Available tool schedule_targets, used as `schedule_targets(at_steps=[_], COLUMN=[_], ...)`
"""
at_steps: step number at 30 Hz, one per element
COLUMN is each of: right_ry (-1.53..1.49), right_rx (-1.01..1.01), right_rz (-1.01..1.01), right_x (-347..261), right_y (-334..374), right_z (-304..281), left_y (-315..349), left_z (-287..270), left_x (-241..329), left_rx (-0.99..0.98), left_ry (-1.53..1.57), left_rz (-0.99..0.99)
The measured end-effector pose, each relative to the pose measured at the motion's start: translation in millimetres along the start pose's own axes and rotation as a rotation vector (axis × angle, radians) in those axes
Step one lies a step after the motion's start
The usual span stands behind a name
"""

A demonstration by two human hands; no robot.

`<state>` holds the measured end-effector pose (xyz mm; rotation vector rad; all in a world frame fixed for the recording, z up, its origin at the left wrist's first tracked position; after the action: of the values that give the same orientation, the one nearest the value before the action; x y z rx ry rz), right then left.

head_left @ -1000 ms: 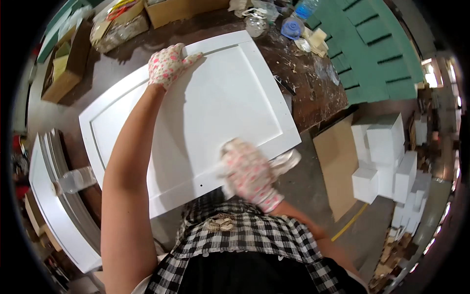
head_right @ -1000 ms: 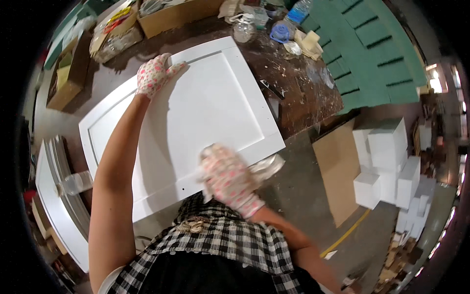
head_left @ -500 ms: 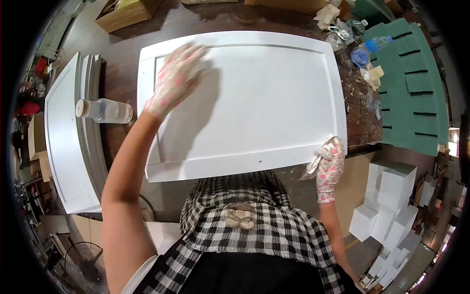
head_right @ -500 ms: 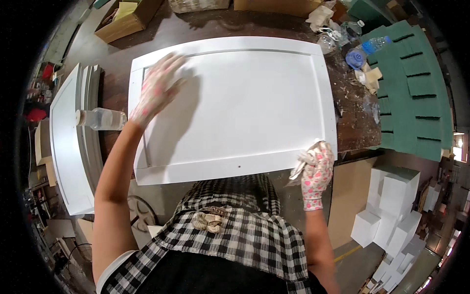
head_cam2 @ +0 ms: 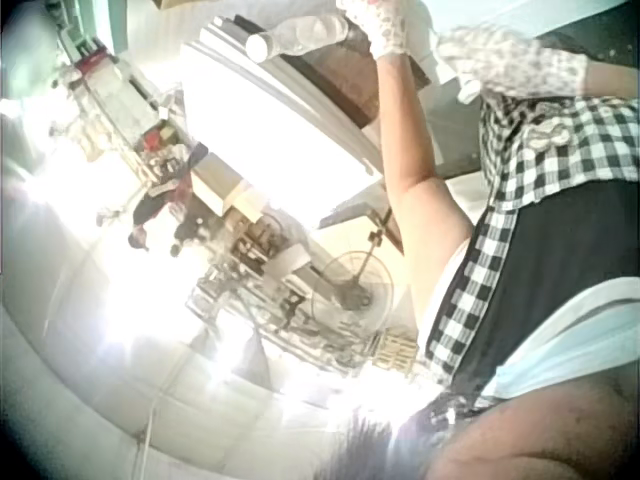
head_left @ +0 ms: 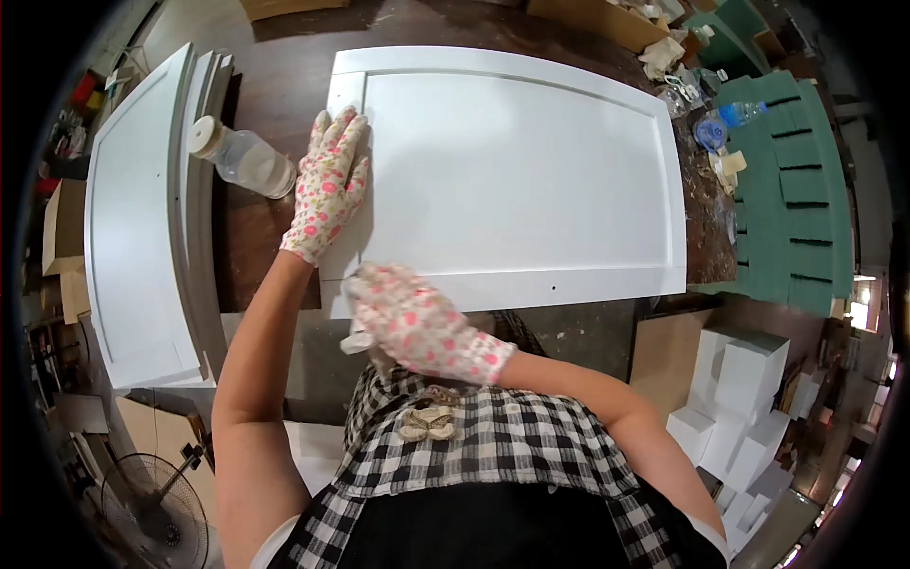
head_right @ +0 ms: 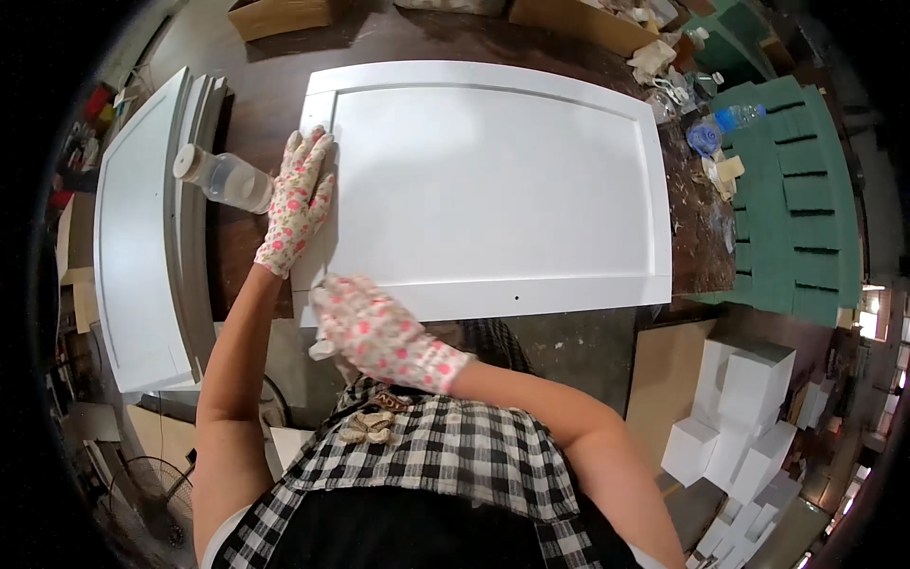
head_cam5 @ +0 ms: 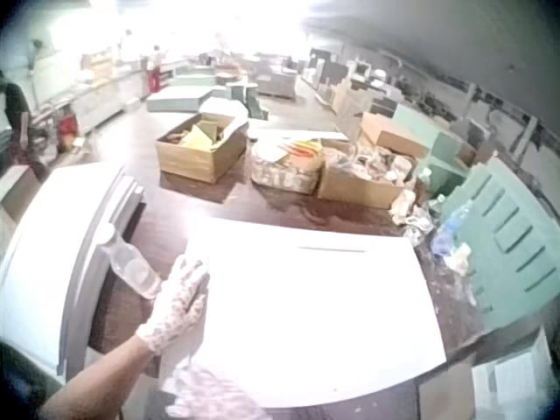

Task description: The person cleans a white cabinet panel with a cloth, wiping the flat surfaces and along the raised decorative edges. They lift the panel, wipe the underside and sides, and then place it onto a stack of panels.

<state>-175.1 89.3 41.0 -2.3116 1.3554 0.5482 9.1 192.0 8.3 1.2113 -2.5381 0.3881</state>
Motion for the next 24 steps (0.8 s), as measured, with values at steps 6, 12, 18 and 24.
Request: schedule_targets(at_steps=[6,12,18,24], right_ry=[-0.037,-0.006,0.036,0.190], right_rx=[0.121,-0.127,-0.162,0.269], right_rz=[0.056,0.039,-0.217,0.406], right_x=[31,10,-20,73], right_y=[51,12,-31,131], right_z=[-21,4,15,-61], left_y=[11,7,2,9], left_z=[-1,1,1,-3], left_x=[-12,0,1,-1], left_rx=[0.134,0.103,0.090,0.112], left_ry=[0.048,0.109,0.106,0.099], left_rz=[0.061,-0.030,-0.028,-0.031])
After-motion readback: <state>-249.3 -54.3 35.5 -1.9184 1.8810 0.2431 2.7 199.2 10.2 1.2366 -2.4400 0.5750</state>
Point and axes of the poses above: each hand's wrist, its own y-axis away from the middle knuckle, its own z-axis out of the palm, x = y × z, the point moved 3 cm from there along -y, towards the middle knuckle, and after that the axes turned 10 degrees about -x, right-handed, at the moved point
